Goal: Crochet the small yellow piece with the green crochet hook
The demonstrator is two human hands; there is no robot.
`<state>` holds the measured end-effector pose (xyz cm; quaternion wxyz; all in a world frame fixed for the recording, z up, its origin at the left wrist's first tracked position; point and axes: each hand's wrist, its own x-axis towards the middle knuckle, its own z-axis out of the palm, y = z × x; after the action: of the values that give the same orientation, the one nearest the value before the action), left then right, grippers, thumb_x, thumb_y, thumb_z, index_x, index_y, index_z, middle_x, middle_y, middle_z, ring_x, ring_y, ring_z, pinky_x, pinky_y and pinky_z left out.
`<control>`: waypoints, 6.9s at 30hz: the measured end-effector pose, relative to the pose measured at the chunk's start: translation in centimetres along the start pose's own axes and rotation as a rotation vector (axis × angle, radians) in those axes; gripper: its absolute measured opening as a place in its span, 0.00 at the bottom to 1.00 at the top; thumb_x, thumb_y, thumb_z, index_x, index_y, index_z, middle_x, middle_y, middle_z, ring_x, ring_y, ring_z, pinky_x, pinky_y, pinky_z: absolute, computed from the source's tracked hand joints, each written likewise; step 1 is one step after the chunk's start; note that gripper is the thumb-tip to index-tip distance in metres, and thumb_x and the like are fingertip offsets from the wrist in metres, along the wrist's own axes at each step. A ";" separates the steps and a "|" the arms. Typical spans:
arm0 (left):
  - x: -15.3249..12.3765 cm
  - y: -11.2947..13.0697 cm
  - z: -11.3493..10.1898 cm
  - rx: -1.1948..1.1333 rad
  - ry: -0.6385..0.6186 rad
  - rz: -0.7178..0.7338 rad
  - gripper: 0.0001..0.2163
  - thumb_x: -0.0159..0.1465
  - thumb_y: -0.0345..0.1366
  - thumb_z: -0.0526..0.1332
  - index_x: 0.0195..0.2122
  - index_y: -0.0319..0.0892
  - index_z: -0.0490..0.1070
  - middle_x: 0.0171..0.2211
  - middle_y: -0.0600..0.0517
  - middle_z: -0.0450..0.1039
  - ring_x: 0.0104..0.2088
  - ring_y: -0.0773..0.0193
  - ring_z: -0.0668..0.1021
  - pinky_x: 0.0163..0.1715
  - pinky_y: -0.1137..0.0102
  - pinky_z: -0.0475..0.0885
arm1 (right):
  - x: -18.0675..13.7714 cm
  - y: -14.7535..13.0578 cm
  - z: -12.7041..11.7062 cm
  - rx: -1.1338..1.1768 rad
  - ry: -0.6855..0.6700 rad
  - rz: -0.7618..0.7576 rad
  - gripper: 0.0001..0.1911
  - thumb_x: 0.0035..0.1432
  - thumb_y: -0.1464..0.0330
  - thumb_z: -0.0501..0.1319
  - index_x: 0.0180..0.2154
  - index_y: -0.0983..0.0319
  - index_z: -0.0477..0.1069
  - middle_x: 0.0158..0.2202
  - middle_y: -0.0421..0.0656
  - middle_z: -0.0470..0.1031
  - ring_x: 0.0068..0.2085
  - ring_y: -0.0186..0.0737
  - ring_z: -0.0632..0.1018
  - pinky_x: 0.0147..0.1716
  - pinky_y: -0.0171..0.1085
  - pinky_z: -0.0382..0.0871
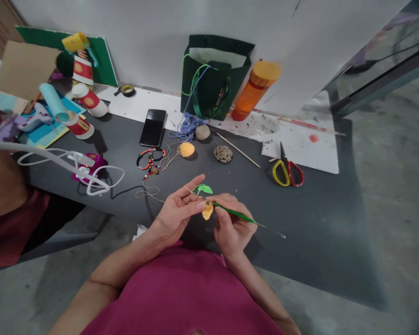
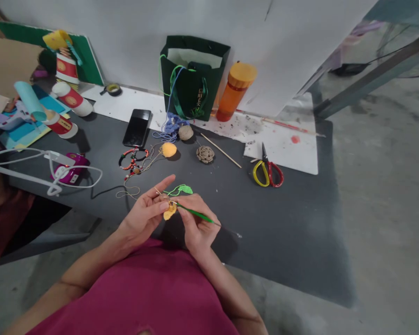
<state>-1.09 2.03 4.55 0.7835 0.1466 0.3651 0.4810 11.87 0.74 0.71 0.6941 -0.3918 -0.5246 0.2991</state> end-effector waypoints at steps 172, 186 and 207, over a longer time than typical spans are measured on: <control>0.7 -1.2 -1.1 0.069 0.023 0.102 0.33 0.49 0.29 0.78 0.57 0.46 0.77 0.30 0.57 0.81 0.33 0.71 0.80 0.46 0.71 0.75 | 0.0 1.5 1.7 0.268 0.069 0.362 0.06 0.57 0.58 0.70 0.33 0.51 0.79 0.32 0.38 0.83 0.37 0.42 0.82 0.38 0.44 0.78; -0.2 -0.3 -1.4 0.143 -0.023 0.078 0.26 0.49 0.32 0.79 0.51 0.50 0.82 0.33 0.53 0.81 0.37 0.67 0.80 0.46 0.68 0.75 | 1.6 0.7 0.1 0.374 -0.079 0.492 0.09 0.57 0.56 0.70 0.33 0.53 0.77 0.29 0.38 0.81 0.33 0.39 0.81 0.38 0.42 0.78; -1.0 -0.2 -2.1 0.430 -0.025 0.326 0.11 0.60 0.37 0.72 0.44 0.47 0.85 0.41 0.49 0.82 0.42 0.60 0.78 0.47 0.64 0.66 | 3.3 -0.1 -1.3 0.356 -0.264 0.296 0.05 0.67 0.62 0.63 0.38 0.55 0.77 0.28 0.39 0.82 0.34 0.40 0.83 0.32 0.38 0.76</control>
<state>-2.78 0.84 3.39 0.6511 0.3725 0.4206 0.5103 14.01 3.06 2.25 0.6264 -0.2933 -0.4868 0.5335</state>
